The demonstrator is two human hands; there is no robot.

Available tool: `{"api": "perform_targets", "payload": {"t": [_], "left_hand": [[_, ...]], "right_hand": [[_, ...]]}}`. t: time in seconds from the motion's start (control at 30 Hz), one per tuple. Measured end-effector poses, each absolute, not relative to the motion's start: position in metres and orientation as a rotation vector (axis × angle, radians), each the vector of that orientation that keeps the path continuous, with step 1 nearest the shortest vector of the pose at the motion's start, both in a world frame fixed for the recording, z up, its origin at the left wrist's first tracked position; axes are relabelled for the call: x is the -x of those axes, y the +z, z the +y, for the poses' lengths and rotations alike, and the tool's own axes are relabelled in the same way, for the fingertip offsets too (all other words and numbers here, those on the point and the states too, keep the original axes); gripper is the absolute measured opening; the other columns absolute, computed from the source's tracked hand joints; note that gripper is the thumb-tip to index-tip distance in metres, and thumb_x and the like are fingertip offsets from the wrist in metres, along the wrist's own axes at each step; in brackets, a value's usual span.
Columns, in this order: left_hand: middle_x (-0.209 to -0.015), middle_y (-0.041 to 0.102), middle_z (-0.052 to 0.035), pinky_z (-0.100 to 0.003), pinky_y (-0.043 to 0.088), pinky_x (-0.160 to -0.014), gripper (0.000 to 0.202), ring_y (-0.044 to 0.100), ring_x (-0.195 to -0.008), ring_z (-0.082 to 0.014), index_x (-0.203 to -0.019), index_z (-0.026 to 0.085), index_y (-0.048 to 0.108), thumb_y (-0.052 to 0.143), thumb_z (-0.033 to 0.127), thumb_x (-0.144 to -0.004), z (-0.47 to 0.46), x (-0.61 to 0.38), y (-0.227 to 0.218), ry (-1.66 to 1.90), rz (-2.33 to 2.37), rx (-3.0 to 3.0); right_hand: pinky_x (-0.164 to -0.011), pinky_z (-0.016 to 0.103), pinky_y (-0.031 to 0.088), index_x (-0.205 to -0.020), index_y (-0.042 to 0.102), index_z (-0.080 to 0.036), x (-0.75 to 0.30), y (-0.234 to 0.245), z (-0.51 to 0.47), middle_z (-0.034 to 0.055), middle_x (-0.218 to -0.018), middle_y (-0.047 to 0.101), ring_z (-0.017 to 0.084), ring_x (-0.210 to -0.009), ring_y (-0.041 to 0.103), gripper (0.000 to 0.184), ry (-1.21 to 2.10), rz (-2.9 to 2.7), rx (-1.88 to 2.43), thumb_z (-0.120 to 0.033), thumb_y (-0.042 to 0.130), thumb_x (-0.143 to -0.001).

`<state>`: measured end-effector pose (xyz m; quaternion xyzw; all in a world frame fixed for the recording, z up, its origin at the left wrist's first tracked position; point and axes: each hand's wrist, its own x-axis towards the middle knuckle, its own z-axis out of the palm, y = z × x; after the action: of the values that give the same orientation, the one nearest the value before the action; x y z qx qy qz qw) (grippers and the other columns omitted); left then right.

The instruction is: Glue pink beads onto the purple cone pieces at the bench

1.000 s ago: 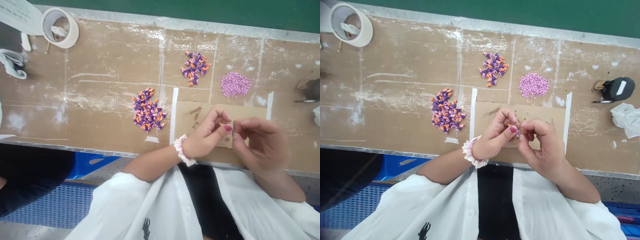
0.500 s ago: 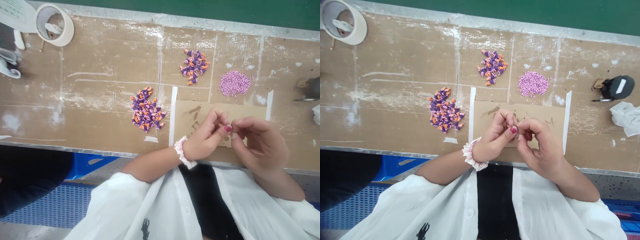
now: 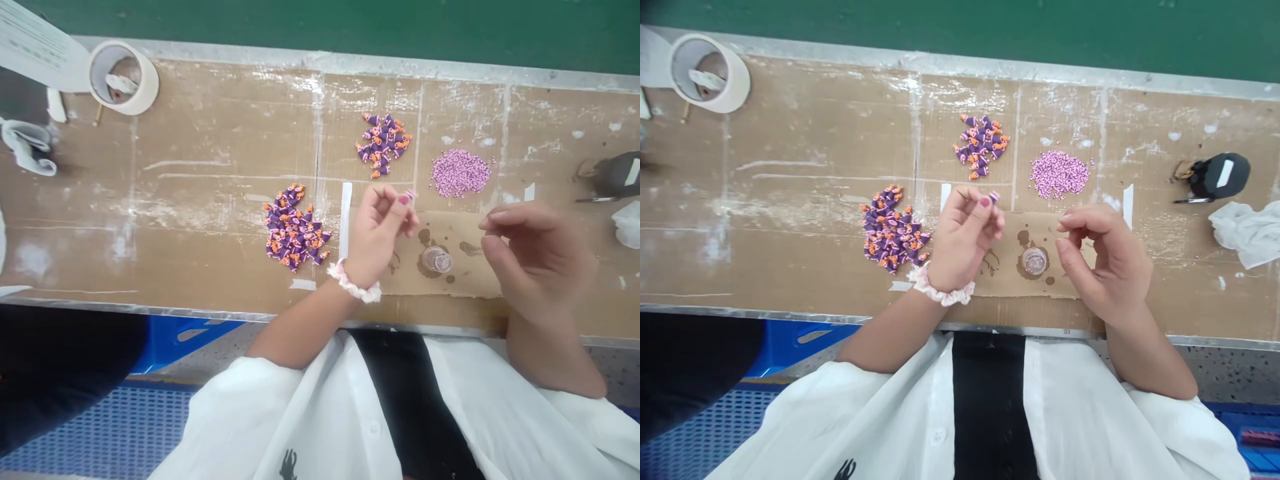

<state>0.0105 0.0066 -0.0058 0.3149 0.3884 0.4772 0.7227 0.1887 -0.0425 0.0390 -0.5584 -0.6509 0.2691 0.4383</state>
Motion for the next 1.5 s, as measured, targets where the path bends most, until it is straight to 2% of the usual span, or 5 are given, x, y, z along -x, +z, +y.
{"api": "perform_targets", "payload": {"t": [0.27,0.93,1.13,1.33,1.5], "left_hand": [[-0.13,0.059,-0.0058,-0.031,0.055,-0.086,0.036,0.063,-0.113,-0.0181,-0.126,0.03,0.048,0.056,0.032,-0.091,0.044,0.005,-0.022,1.134,0.969,-0.991],[-0.079,0.064,-0.0002,-0.021,0.049,-0.067,0.01,0.059,-0.068,-0.0065,-0.088,0.016,0.063,0.063,0.024,-0.083,0.007,0.002,-0.006,0.95,0.844,-0.858],[-0.076,0.063,0.0003,-0.019,0.049,-0.067,0.004,0.059,-0.067,-0.0059,-0.086,0.015,0.062,0.06,0.018,-0.085,0.002,-0.003,0.0,0.912,0.814,-0.814],[-0.076,0.062,0.0007,-0.018,0.05,-0.067,0.005,0.058,-0.066,-0.0049,-0.086,0.014,0.062,0.062,0.019,-0.085,-0.001,-0.005,0.003,0.889,0.793,-0.809],[-0.082,0.066,-0.0014,-0.019,0.051,-0.068,0.016,0.061,-0.07,-0.0061,-0.091,0.014,0.065,0.069,0.028,-0.082,-0.004,-0.009,-0.003,0.858,0.749,-0.826]], "right_hand": [[-0.067,0.041,0.053,-0.094,0.06,-0.028,-0.198,0.021,-0.028,0.0044,-0.087,0.063,0.022,-0.076,0.061,0.009,0.492,-1.74,1.497,-0.021,0.057,-0.089],[-0.071,0.037,0.051,-0.088,0.06,-0.023,-0.213,-0.023,0.002,0.0045,-0.083,0.064,0.022,-0.081,0.061,0.009,0.227,-1.936,1.738,-0.016,0.054,-0.088],[-0.082,0.045,0.05,-0.111,0.056,-0.02,-0.209,-0.028,0.006,0.0112,-0.098,0.064,0.028,-0.095,0.059,0.025,0.16,-2.04,1.786,-0.014,0.044,-0.09],[-0.079,0.044,0.052,-0.122,0.047,-0.022,-0.208,-0.018,0.0,0.0064,-0.091,0.057,0.023,-0.083,0.058,0.033,0.425,-1.853,1.609,-0.015,0.043,-0.09],[-0.054,0.029,0.046,-0.121,0.05,-0.029,-0.189,0.008,-0.018,0.0008,-0.081,0.051,0.015,-0.066,0.05,0.032,0.915,-1.551,1.324,-0.024,0.056,-0.091]]}}
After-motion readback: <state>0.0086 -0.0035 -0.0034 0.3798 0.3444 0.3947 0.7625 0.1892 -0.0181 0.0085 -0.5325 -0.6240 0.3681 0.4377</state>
